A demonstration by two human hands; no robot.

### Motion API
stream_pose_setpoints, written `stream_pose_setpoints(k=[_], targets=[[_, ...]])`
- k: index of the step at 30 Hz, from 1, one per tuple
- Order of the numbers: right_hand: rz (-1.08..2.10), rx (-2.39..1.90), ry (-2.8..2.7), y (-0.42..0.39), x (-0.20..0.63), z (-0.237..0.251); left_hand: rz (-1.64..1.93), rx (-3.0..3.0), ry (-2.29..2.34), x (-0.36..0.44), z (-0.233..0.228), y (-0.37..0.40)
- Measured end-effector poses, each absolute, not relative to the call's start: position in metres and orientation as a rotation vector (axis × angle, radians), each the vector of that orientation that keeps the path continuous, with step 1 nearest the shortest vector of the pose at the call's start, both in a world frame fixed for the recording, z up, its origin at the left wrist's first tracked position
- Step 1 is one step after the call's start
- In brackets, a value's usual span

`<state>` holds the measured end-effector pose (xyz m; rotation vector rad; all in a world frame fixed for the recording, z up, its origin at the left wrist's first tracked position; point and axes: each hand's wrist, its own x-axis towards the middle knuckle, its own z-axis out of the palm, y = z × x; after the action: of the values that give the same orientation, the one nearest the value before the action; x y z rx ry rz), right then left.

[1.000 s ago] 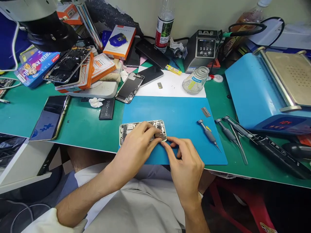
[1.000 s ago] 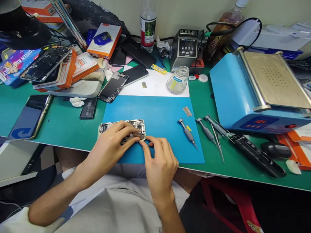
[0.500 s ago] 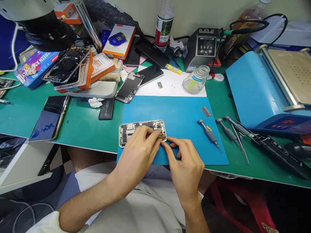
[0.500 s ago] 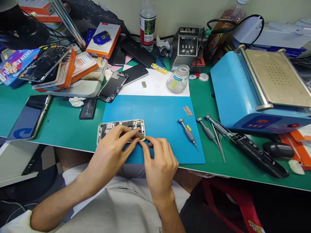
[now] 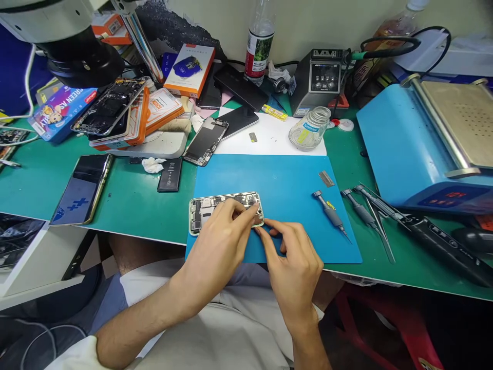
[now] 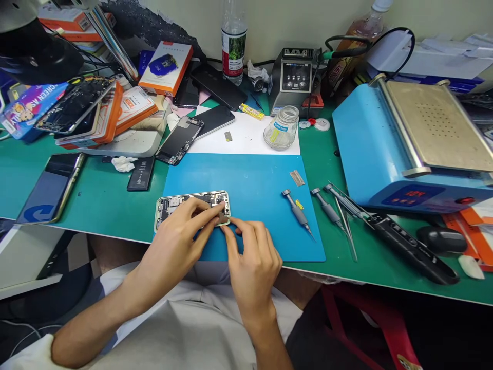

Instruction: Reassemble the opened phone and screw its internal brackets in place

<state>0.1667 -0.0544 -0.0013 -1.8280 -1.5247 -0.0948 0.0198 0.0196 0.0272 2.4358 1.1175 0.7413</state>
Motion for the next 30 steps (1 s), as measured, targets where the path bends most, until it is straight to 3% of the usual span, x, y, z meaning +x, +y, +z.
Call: stream_pose_setpoints(k=[30], targets=[[-0.121, -1.829, -1.53, -0.055, 0.167, -0.003, 0.743, 2.493, 1.087, 0.014, 0.026, 0.033]])
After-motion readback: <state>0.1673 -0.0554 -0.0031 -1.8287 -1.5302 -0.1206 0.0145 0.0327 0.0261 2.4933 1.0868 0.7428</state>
